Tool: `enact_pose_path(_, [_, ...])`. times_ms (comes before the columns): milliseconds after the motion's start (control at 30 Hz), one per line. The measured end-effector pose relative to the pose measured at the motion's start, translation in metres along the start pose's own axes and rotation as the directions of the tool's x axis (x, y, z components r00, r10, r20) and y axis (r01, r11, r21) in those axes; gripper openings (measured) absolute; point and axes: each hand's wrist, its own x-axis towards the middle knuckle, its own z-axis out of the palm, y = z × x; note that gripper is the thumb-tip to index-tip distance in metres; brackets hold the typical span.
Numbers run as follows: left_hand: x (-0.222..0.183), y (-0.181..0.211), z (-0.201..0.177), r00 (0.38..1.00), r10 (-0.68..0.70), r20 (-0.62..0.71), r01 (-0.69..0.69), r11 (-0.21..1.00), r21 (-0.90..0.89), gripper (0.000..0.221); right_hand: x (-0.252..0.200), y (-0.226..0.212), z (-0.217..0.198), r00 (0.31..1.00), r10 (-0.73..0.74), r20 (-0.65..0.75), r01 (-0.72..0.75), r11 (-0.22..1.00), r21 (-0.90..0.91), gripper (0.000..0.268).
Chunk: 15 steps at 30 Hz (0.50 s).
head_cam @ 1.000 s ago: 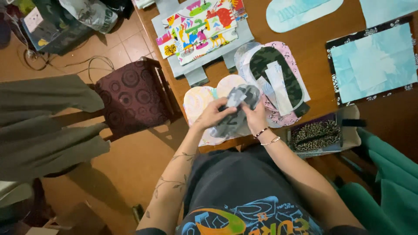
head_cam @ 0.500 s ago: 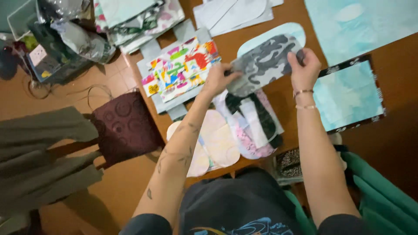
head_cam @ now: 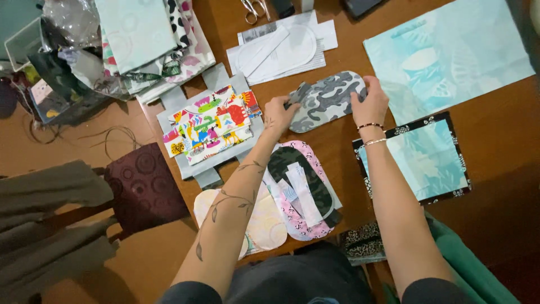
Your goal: Organizing and sorting various fabric pieces and patterns on a work table
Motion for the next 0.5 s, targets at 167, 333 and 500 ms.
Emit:
enact_pose_path(167, [-0.019, 0.022, -0.013, 0.999, 0.038, -0.012, -0.038, 0.998, 0.058, 0.037, 0.007, -0.021, -0.011, 0.996, -0.087, -0.014, 0.087, 0.996, -0.018, 0.045])
enact_pose_path(333, [-0.022, 0.030, -0.018, 0.998, 0.062, 0.003, -0.062, 0.992, 0.114, 0.035, 0.063, -0.024, 0.017, 0.975, -0.221, 0.031, 0.223, 0.972, -0.070, 0.035])
enact_pose_path(500, [-0.026, 0.038, -0.020, 0.994, 0.107, 0.021, -0.109, 0.983, 0.146, 0.035, 0.122, -0.008, 0.078, 0.912, 0.028, 0.409, 0.199, 0.842, -0.501, 0.036])
